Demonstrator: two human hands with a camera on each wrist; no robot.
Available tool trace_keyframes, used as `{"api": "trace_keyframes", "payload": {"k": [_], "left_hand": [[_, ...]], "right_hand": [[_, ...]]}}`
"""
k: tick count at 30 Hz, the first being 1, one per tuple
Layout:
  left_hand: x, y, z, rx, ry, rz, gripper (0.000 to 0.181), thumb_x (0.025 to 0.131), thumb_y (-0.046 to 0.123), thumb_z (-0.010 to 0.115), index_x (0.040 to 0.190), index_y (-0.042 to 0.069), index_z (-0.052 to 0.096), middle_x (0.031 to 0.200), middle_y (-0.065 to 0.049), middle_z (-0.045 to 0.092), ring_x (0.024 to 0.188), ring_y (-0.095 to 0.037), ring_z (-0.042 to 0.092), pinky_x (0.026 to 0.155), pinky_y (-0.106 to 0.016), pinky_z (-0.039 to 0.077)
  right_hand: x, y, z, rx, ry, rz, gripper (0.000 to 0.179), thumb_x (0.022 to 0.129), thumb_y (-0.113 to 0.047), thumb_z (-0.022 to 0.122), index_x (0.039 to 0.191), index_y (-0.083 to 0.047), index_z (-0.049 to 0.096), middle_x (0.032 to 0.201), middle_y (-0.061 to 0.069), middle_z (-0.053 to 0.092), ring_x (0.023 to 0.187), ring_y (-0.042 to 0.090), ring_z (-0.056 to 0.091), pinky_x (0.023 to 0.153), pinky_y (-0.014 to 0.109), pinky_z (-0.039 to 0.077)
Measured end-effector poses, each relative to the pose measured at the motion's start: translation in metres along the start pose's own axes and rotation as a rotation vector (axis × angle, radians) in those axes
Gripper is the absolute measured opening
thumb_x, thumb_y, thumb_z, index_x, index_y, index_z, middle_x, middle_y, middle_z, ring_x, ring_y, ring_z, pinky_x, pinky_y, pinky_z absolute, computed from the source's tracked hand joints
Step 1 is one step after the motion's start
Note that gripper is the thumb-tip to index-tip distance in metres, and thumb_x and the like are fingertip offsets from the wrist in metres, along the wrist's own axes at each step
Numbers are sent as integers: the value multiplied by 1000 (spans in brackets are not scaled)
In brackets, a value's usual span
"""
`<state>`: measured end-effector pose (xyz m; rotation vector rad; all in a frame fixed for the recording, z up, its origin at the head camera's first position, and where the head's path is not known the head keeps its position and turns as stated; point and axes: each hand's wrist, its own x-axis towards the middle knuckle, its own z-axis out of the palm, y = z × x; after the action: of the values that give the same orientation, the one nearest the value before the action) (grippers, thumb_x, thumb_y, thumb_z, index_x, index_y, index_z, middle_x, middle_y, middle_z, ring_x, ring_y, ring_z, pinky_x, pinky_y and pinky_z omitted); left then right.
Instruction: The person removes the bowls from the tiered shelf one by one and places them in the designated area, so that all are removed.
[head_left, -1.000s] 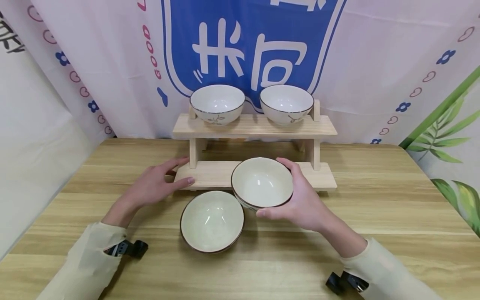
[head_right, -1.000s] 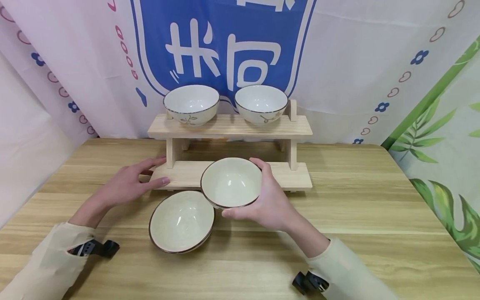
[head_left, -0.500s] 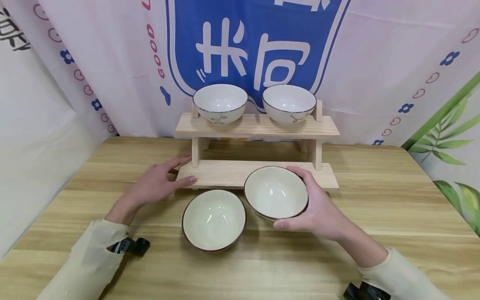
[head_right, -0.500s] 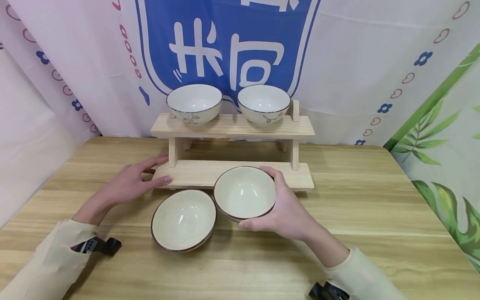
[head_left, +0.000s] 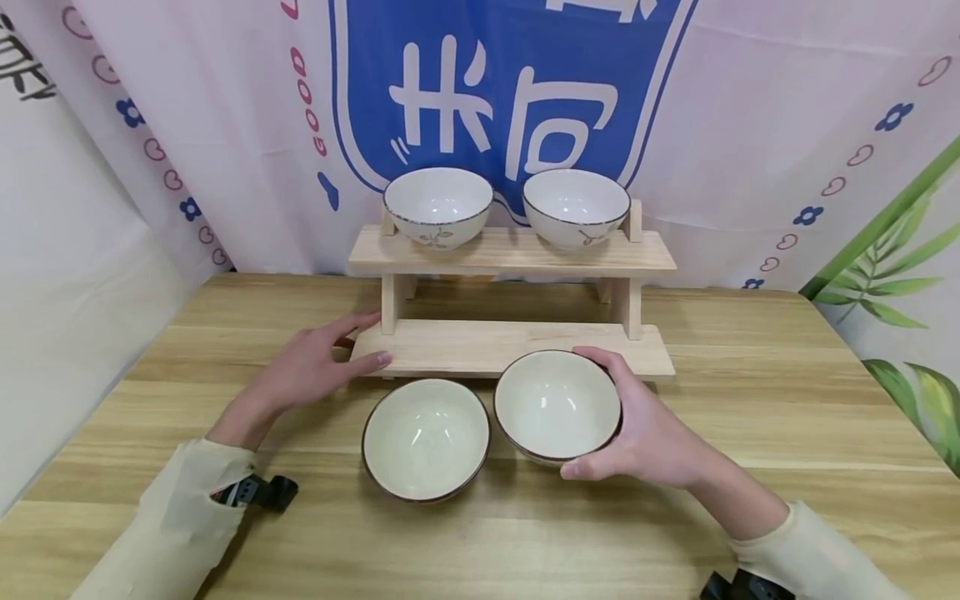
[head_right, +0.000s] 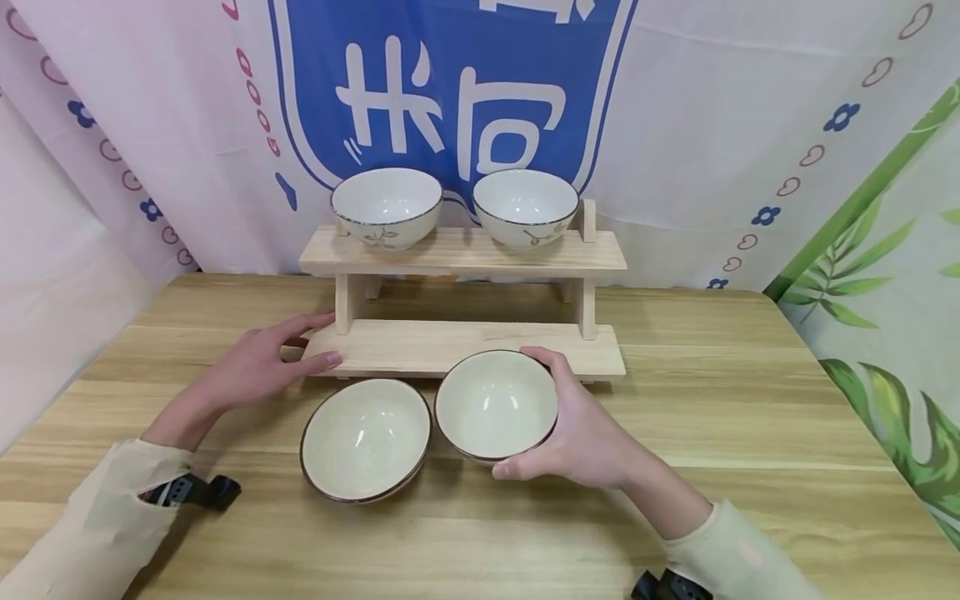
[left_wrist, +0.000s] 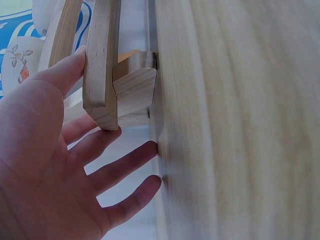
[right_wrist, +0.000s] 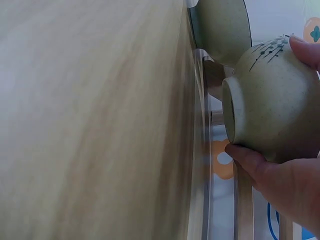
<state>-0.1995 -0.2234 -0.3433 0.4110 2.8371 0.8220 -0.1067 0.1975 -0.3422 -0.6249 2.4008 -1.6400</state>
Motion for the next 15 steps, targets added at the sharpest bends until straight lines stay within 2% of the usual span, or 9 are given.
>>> {"api": "trace_keyframes", "payload": {"k": [15], "left_hand": [[1,0,-1,-1,-4,3,87,98,70,62,166,22,38,164,-24,46,136,-45,61,105,-63,54]], "right_hand": [[-5,7,-1,14,-95,37,115,68,-14,99,157,-7,28,154,19,47,132,39,59,103,25,55]]}}
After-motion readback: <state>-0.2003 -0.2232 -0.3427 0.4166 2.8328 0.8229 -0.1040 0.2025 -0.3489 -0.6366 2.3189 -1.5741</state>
